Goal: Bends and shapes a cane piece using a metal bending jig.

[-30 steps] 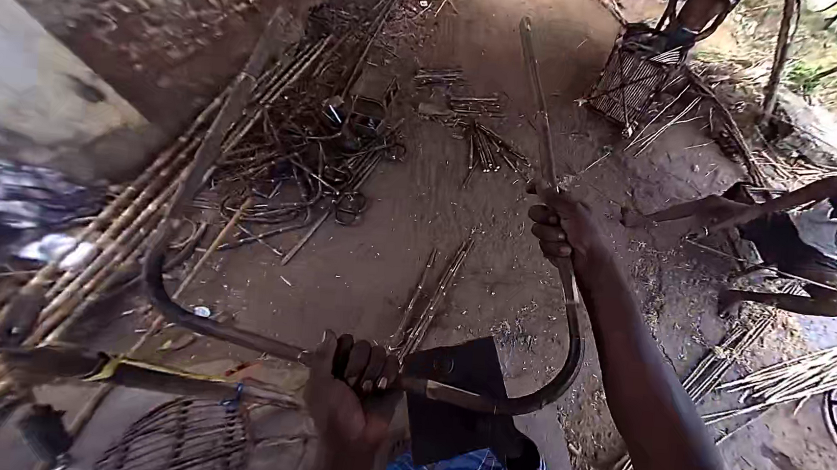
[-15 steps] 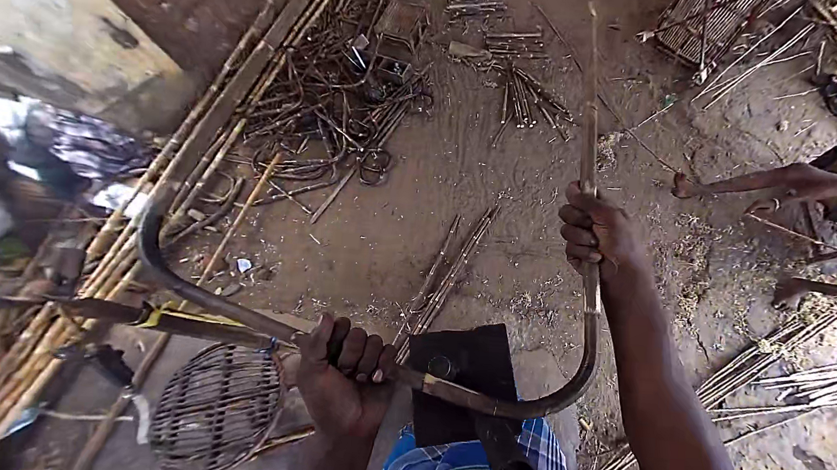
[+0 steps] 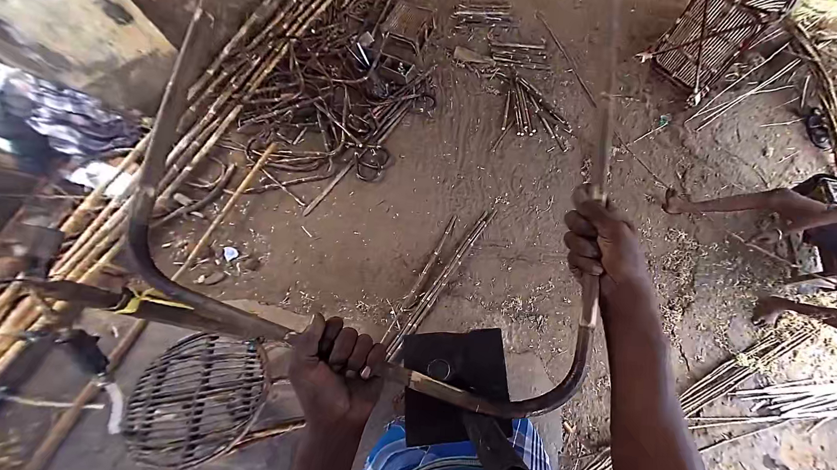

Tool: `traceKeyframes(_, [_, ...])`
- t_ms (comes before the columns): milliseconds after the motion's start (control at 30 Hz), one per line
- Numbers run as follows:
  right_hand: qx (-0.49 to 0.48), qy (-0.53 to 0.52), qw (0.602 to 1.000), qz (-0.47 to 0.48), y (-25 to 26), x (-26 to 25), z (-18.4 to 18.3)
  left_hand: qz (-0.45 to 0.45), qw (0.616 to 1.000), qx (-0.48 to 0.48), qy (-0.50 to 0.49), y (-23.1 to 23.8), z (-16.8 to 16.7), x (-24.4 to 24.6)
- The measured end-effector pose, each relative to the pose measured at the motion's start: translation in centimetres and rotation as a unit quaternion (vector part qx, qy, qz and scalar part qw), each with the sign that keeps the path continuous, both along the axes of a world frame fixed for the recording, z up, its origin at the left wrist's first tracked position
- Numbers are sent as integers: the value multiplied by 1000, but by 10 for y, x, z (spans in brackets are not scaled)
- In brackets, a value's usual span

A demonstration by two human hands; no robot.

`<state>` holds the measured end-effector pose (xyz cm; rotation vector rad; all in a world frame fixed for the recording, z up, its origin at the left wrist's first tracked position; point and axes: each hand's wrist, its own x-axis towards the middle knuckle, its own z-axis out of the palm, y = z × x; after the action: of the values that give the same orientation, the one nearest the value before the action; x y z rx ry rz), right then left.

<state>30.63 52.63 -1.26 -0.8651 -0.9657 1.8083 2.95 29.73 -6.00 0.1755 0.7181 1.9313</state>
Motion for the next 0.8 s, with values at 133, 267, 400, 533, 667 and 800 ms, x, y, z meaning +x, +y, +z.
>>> traceKeyframes(133, [-33, -30, 996, -83, -5, 6, -33, -1, 1000, 15, -11, 1, 3, 1])
traceKeyframes(267, [-3, -103, 994, -32, -4, -6, -26, -10, 1000, -11, 0, 1, 38, -12])
traceKeyframes(400, [121, -212, 969, -35, -58, 31, -10, -18, 990, -132, 45, 12, 66, -31])
traceKeyframes(533, [107, -334, 928, -128, -129, 54, -25, -103, 955, -273, 45, 22, 26, -40])
traceKeyframes(667, [13, -379, 908, -179, -186, 69, -49, -177, 928, -325, 45, 7, -7, -26])
traceKeyframes(800, [-60, -372, 906, -193, -225, 80, -73, -211, 918, -329, 62, -8, -28, -23])
